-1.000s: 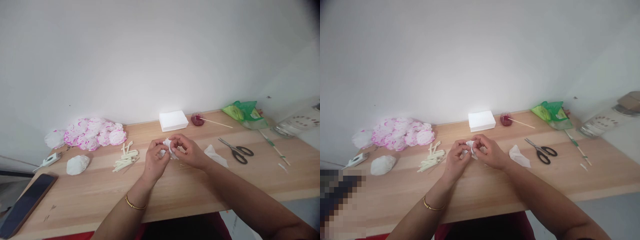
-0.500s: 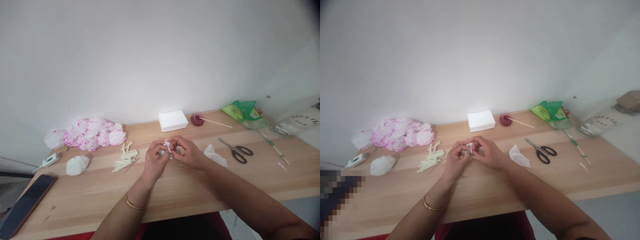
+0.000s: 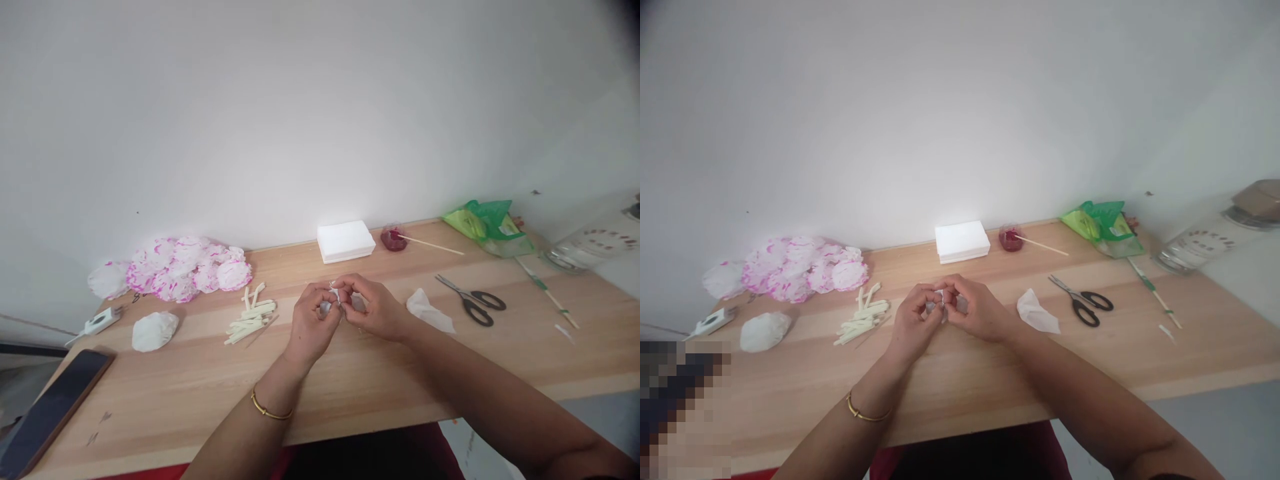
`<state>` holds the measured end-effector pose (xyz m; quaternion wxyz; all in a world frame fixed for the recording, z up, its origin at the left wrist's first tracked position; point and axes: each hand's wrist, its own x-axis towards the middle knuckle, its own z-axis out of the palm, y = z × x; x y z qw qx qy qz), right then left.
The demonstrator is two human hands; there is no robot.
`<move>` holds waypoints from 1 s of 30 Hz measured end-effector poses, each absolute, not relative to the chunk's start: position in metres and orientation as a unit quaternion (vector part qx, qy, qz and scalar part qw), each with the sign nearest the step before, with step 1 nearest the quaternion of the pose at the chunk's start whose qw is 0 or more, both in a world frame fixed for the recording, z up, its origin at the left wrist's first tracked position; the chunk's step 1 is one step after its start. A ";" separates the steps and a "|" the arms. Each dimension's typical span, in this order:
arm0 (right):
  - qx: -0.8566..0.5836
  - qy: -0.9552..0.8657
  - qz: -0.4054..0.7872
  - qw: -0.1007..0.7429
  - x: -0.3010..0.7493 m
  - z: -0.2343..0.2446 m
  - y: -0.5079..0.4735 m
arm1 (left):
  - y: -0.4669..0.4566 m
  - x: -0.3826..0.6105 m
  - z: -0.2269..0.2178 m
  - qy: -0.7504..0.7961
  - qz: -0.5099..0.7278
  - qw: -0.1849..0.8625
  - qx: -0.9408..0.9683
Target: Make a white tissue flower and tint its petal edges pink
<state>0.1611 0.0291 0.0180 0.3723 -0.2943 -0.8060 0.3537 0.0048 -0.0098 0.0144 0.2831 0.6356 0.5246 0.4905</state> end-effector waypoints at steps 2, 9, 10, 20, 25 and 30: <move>-0.302 -0.803 0.358 0.369 0.161 0.019 0.029 | -0.009 0.005 0.014 0.525 0.488 0.292 0.633; -0.323 -0.783 0.375 0.377 0.162 0.020 0.029 | -0.009 0.004 0.014 0.522 0.489 0.319 0.622; -0.323 -0.782 0.376 0.378 0.162 0.019 0.030 | -0.009 0.004 0.015 0.520 0.491 0.319 0.622; -0.320 -0.779 0.393 0.368 0.163 0.021 0.030 | -0.009 0.004 0.013 0.529 0.480 0.361 0.599; -0.307 -0.788 0.389 0.366 0.164 0.021 0.030 | -0.008 0.003 0.012 0.541 0.470 0.379 0.586; -0.305 -0.794 0.371 0.373 0.162 0.021 0.030 | -0.009 0.004 0.010 0.534 0.469 0.375 0.595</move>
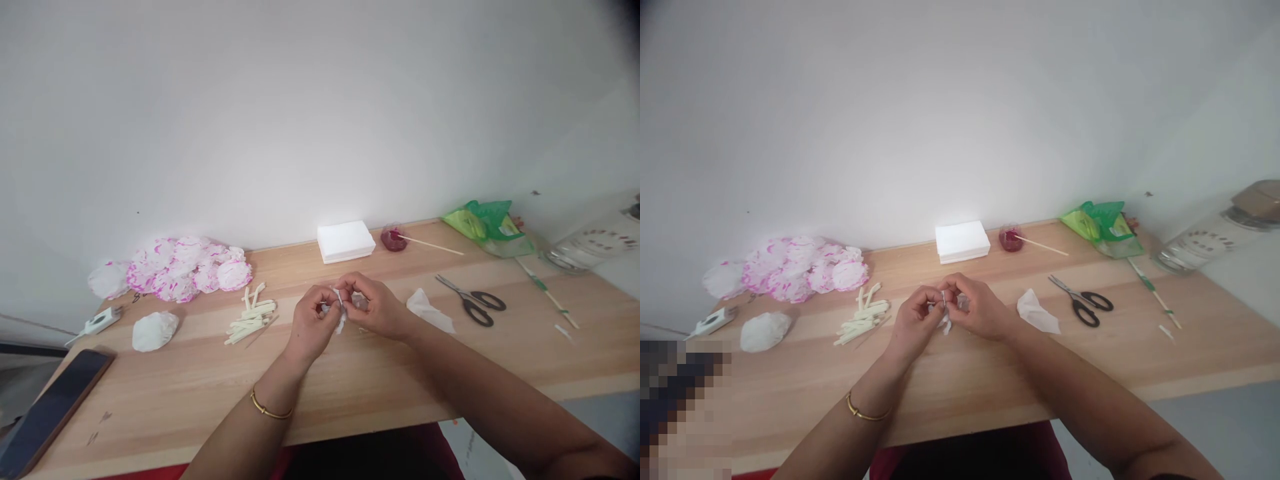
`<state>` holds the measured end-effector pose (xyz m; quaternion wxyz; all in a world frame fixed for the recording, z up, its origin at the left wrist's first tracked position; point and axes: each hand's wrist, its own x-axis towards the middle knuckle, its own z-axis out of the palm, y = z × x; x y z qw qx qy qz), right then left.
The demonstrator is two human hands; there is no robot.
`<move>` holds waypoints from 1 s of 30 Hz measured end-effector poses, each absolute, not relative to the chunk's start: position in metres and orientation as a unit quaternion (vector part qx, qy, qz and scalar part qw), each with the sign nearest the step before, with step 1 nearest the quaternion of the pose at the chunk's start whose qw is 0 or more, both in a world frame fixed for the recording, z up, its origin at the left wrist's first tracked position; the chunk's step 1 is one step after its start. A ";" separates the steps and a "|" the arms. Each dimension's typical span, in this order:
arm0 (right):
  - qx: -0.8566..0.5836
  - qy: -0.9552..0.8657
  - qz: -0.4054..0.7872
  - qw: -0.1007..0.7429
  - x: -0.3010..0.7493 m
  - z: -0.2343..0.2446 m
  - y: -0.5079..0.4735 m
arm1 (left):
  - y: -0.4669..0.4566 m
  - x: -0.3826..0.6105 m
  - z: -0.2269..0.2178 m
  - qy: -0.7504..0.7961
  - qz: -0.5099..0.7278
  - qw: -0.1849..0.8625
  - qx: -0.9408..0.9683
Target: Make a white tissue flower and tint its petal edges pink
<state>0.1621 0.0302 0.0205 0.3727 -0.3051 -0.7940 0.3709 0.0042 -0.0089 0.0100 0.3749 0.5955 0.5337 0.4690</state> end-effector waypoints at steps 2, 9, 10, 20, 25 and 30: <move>-0.310 -0.793 0.369 0.374 0.162 0.020 0.030 | -0.009 0.005 0.009 0.529 0.470 0.373 0.600; -0.329 -0.787 0.360 0.378 0.163 0.023 0.031 | -0.010 0.005 0.012 0.482 0.494 0.377 0.618; -0.329 -0.788 0.357 0.379 0.163 0.023 0.031 | -0.010 0.005 0.013 0.478 0.495 0.379 0.619; -0.313 -0.809 0.317 0.384 0.164 0.020 0.032 | -0.009 0.005 0.012 0.479 0.505 0.388 0.604; -0.310 -0.806 0.319 0.391 0.164 0.021 0.031 | -0.008 0.003 0.012 0.494 0.502 0.385 0.596; -0.309 -0.810 0.308 0.392 0.163 0.020 0.031 | -0.008 0.003 0.012 0.503 0.498 0.350 0.613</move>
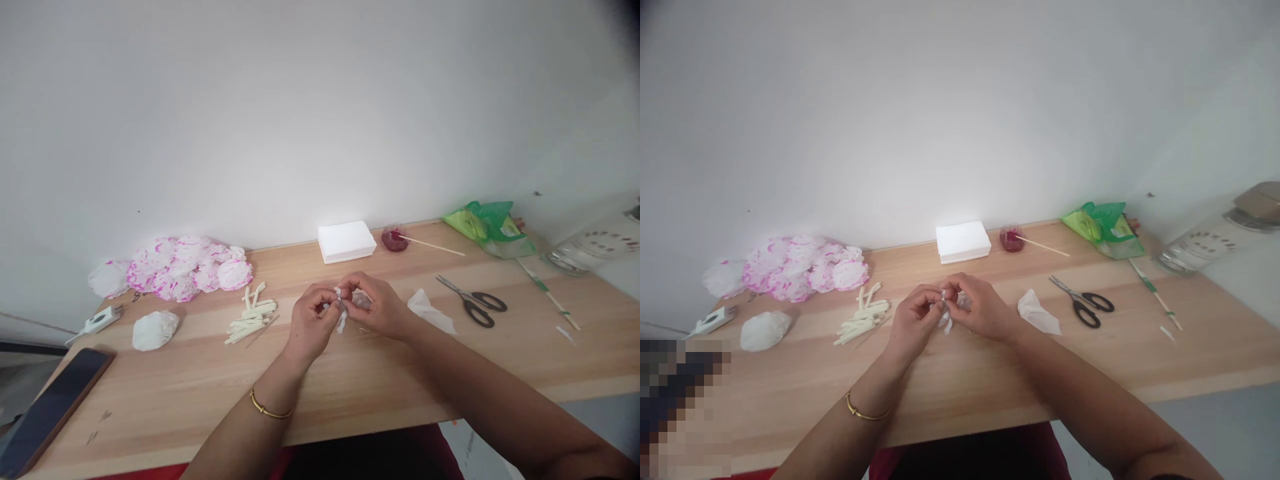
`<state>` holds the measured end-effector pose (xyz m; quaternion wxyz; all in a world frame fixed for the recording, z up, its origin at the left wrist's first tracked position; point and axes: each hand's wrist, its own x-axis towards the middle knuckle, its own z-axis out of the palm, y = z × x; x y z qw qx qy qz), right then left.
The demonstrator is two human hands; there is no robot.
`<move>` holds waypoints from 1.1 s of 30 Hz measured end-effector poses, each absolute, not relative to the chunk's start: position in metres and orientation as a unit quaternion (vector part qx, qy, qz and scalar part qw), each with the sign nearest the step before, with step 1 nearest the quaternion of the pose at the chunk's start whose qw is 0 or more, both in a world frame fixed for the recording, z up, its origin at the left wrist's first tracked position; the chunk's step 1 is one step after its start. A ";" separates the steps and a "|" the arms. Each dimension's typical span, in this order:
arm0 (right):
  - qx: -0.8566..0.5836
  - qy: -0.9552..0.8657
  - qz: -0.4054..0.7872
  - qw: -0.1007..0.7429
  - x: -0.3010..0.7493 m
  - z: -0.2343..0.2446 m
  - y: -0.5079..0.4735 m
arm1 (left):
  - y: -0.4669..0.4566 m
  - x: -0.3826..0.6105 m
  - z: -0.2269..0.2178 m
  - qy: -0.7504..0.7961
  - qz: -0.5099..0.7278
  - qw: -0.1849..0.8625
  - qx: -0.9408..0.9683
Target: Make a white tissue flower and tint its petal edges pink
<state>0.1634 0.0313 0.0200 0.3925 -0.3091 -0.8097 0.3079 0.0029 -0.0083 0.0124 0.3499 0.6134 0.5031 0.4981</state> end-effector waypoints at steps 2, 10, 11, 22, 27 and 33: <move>-0.312 -0.813 0.299 0.390 0.164 0.018 0.032 | -0.009 0.003 0.013 0.502 0.499 0.323 0.628; -0.310 -0.845 0.252 0.354 0.165 0.015 0.034 | -0.011 0.003 0.013 0.484 0.489 0.210 0.695; -0.309 -0.847 0.251 0.352 0.165 0.015 0.034 | -0.011 0.003 0.013 0.483 0.486 0.206 0.698; -0.309 -0.854 0.248 0.337 0.164 0.015 0.032 | -0.012 0.005 0.014 0.487 0.484 0.211 0.696; -0.313 -0.845 0.268 0.340 0.164 0.017 0.033 | -0.012 0.005 0.015 0.492 0.481 0.232 0.687; -0.314 -0.832 0.291 0.351 0.165 0.017 0.034 | -0.011 0.004 0.014 0.500 0.479 0.246 0.679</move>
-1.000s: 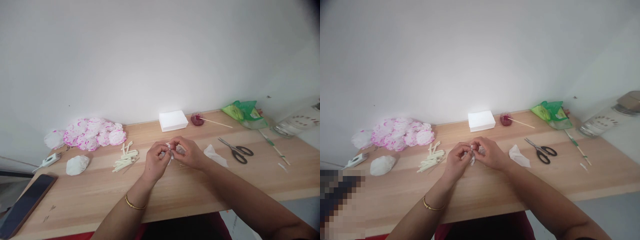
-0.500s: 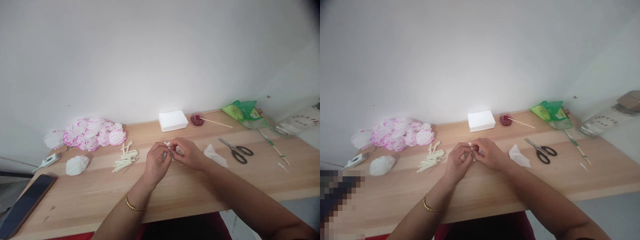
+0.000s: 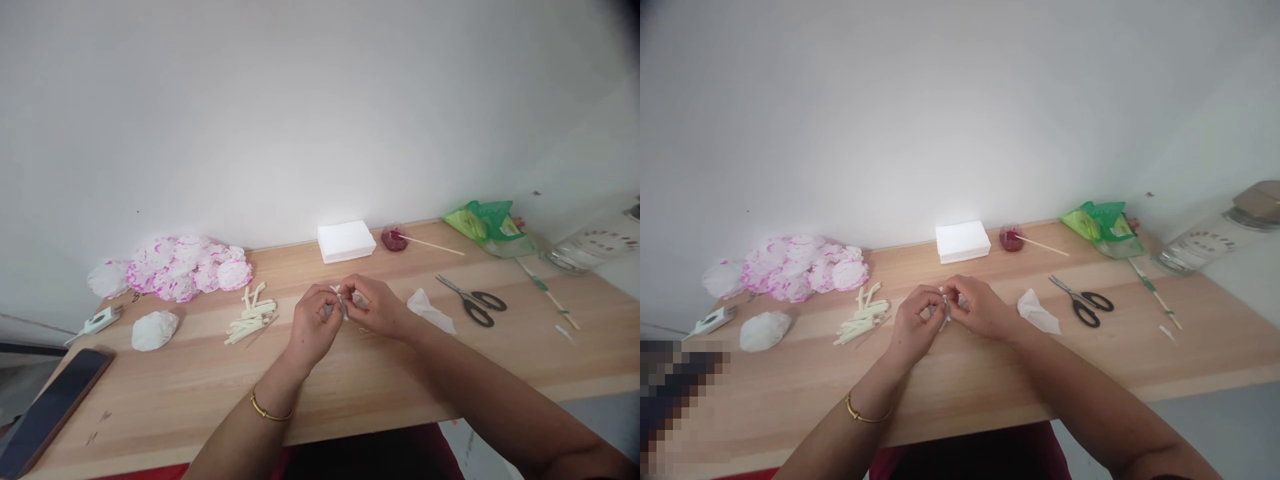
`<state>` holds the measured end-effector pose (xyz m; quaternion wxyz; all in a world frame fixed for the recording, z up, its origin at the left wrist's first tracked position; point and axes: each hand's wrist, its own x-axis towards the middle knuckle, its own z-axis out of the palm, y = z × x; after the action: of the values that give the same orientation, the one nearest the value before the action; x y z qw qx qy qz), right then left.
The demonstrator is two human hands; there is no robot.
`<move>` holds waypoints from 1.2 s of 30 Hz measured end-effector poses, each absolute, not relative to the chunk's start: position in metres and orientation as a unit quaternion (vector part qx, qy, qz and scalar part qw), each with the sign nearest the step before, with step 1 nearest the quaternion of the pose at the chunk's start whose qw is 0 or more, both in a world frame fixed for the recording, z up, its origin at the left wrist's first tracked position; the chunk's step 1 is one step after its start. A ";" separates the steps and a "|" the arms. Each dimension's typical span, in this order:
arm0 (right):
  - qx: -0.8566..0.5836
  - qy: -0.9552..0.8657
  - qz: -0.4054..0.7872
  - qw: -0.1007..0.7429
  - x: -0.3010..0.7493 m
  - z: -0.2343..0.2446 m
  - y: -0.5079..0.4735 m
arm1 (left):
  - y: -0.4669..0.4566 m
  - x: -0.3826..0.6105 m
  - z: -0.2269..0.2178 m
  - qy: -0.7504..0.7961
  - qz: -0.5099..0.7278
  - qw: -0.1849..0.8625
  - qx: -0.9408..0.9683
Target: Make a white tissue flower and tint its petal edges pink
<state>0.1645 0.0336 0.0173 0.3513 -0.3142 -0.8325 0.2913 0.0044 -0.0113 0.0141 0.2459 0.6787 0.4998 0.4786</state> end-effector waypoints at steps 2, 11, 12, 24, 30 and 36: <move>-0.311 -0.833 0.293 0.352 0.165 0.017 0.034 | -0.011 0.004 0.013 0.500 0.479 0.246 0.678; -0.305 -0.857 0.258 0.327 0.167 0.016 0.035 | -0.011 0.003 0.011 0.504 0.478 0.223 0.684; -0.305 -0.858 0.256 0.325 0.167 0.016 0.035 | -0.010 0.003 0.010 0.504 0.480 0.222 0.683; -0.296 -0.873 0.225 0.316 0.162 0.011 0.034 | -0.010 0.006 0.007 0.500 0.470 0.223 0.692; -0.288 -0.870 0.232 0.326 0.163 0.012 0.033 | -0.010 0.005 0.008 0.510 0.470 0.242 0.679; -0.300 -0.849 0.268 0.342 0.162 0.017 0.032 | -0.010 0.006 0.011 0.521 0.469 0.290 0.652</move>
<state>0.1621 0.0324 0.0171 0.3417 -0.2997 -0.8494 0.2682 0.0056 -0.0096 0.0115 0.2900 0.6520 0.5206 0.4688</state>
